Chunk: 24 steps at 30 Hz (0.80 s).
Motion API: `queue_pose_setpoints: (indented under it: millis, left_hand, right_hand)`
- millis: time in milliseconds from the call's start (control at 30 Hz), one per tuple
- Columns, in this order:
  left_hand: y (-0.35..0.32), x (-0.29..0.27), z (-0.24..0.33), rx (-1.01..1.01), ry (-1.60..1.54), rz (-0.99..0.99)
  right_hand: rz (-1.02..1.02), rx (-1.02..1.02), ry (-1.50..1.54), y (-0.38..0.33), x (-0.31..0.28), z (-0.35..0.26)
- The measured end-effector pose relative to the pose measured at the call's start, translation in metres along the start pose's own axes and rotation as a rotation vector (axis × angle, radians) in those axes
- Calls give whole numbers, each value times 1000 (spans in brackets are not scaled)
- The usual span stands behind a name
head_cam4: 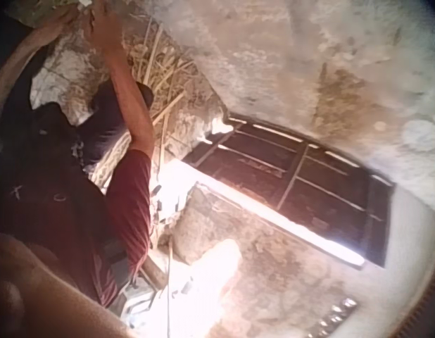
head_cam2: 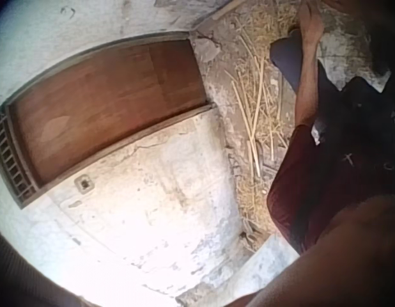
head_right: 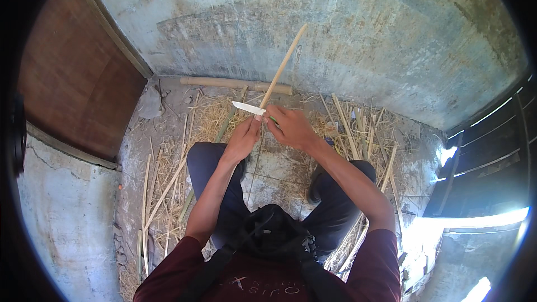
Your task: The person whittles a thin bamboo strip with a small knife while sitting on the floor.
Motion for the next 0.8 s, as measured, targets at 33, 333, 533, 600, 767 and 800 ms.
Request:
queue_pose_setpoints:
  millis: [33,333,533,600,767,800]
  left_hand:
    - [0,1,0,2,0,-1]
    - [-1,2,-1,-17,-127,-29]
    - [-3,0,6,-15,-33,12]
    - [-3,1,6,1,-9,30]
    - [0,2,4,-18,0,36]
    - [0,2,4,-19,-7,40]
  right_hand:
    - [-3,8,-3,0,-1,0]
    - [11,-6,23,-3,1,4]
    - [14,-5,20,-1,1,4]
    - [28,-22,-7,-1,1,4]
    - [27,-26,-64,0,-1,2]
    - [35,-28,-57,0,-1,2]
Point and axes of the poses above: each hand's wrist, its own y-axis towards the middle knuckle, its own x-axis out of the palm, z = x × y, the point moved 1 cm from there along y, towards the middle knuckle, and after that the axes turned 1 degree about y, right-handed, at the moved point
